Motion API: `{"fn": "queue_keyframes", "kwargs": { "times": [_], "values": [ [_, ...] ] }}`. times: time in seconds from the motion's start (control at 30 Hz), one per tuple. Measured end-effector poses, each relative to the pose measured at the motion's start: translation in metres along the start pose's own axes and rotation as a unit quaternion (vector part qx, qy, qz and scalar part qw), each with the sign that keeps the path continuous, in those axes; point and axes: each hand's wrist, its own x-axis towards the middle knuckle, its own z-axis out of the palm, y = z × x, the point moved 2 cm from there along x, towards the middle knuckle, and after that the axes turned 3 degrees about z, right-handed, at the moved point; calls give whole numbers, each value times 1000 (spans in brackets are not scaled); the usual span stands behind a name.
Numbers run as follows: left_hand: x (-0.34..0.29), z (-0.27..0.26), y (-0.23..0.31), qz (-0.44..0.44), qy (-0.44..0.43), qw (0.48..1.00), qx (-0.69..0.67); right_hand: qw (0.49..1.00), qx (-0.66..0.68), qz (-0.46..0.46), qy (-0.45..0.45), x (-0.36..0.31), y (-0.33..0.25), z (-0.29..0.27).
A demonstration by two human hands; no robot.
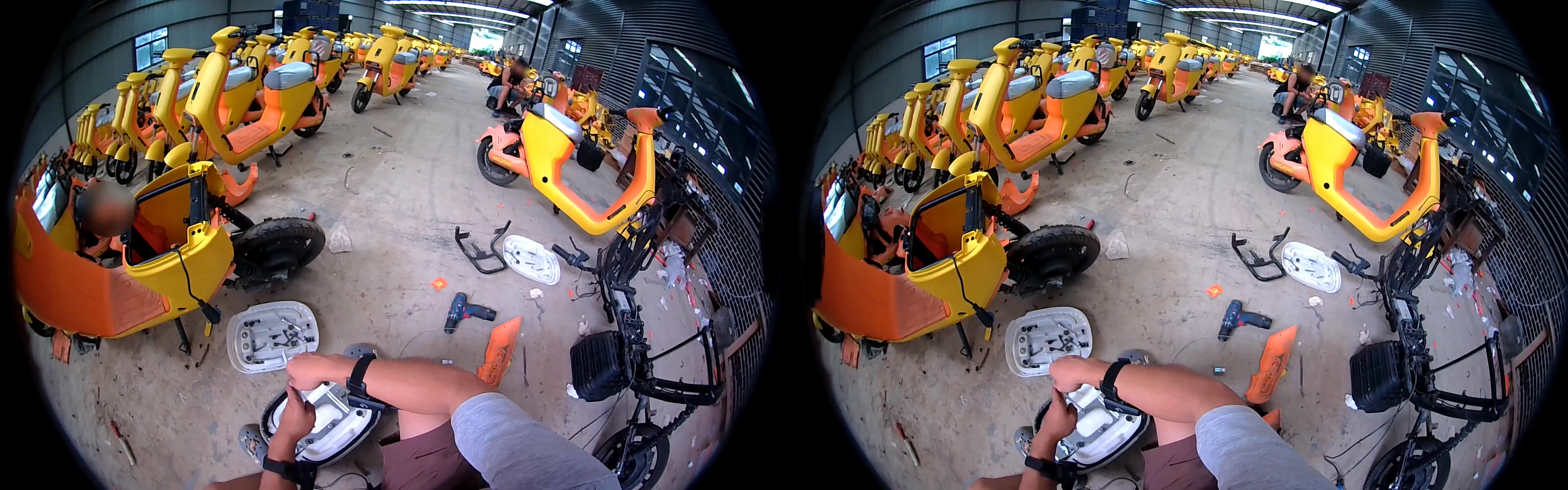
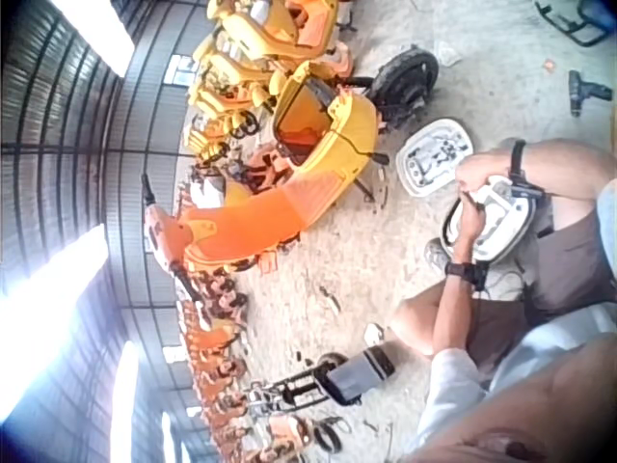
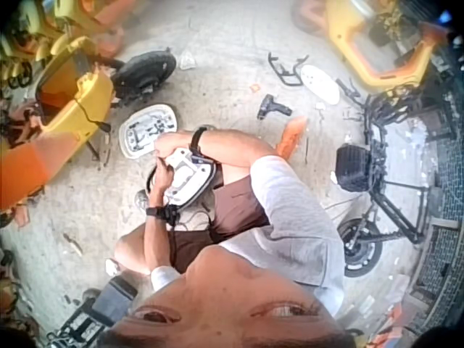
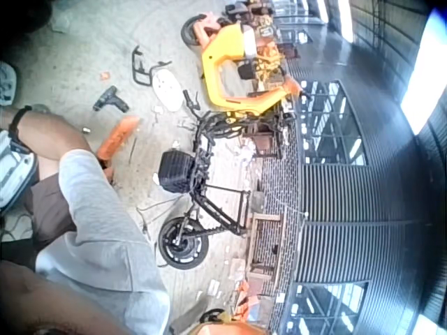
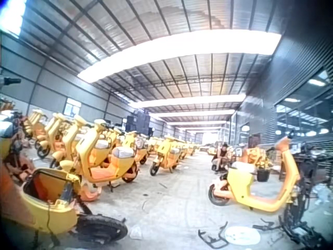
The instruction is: The person assembles a scooter headlight panel by placing a metal bracket into the plastic housing and tightening multiple screws with a screwdriver while holding the assembly on their lap.
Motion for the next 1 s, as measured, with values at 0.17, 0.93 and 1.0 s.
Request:
{"fn": "queue_keyframes", "kwargs": {
  "times": [0.17, 0.93, 1.0],
  "values": [
    [2, -2, 6, 25, -17, 999, -17, 1000, 6, 15, -9, 0, 6, 2],
    [4, -4, 8, 38, -25, 998, -43, 1000, 6, 18, -10, -2, 6, 0],
    [4, -4, 9, 38, -26, 998, -44, 1000, 6, 17, -9, -1, 6, 0]
  ]
}}
